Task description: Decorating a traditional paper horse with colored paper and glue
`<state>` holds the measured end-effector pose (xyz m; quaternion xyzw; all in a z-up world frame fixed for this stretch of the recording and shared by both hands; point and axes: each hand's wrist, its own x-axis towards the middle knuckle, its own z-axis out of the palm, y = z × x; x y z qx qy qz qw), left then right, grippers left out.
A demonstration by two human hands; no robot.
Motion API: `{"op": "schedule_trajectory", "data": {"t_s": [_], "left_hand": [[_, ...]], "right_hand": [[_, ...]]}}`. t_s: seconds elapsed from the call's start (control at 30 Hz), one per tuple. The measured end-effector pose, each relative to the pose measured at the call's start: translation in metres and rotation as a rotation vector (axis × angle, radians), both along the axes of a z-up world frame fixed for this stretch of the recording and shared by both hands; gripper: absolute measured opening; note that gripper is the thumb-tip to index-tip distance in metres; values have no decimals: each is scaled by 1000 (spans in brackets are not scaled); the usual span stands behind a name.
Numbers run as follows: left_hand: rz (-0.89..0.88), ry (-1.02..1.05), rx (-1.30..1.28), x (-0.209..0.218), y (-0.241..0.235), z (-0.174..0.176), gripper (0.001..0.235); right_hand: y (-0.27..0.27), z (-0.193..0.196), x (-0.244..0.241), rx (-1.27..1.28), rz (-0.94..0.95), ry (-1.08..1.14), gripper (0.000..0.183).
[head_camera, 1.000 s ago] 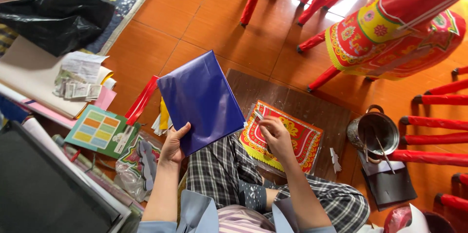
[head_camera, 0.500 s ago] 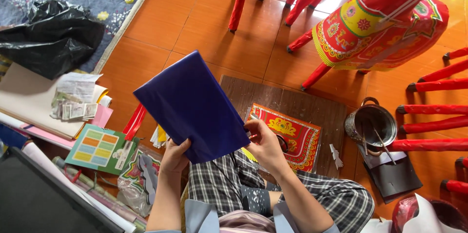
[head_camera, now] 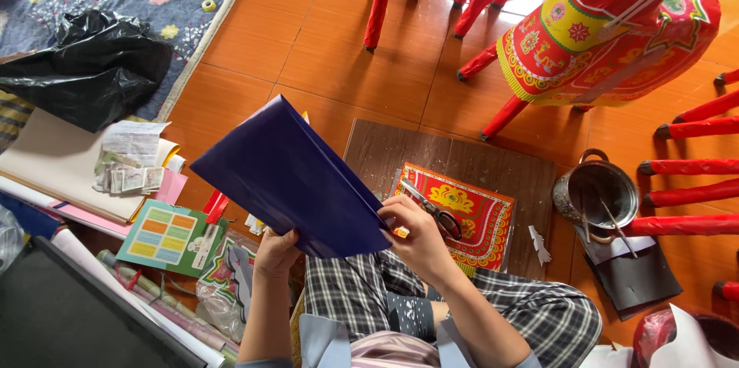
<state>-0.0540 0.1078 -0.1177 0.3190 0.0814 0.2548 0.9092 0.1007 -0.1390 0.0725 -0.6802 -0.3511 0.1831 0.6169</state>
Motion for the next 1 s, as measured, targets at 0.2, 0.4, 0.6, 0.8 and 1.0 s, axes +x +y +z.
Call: {"op": "schedule_trajectory", "data": {"t_s": [0.2, 0.4, 0.6, 0.8, 1.0], "left_hand": [[0, 102, 69, -17, 18, -33, 40], [21, 235, 198, 0, 6, 24, 30], [53, 336, 397, 12, -6, 88, 29], [33, 460, 419, 11, -15, 85, 42], [188, 444, 20, 25, 8, 92, 48]], "right_hand": [[1, -15, -4, 33, -1, 194, 11], [0, -45, -3, 54, -73, 387, 21], [-7, 3, 8, -14, -60, 218, 41], [9, -63, 9, -262, -169, 195, 18], [-9, -82, 3, -191, -79, 211, 11]]}}
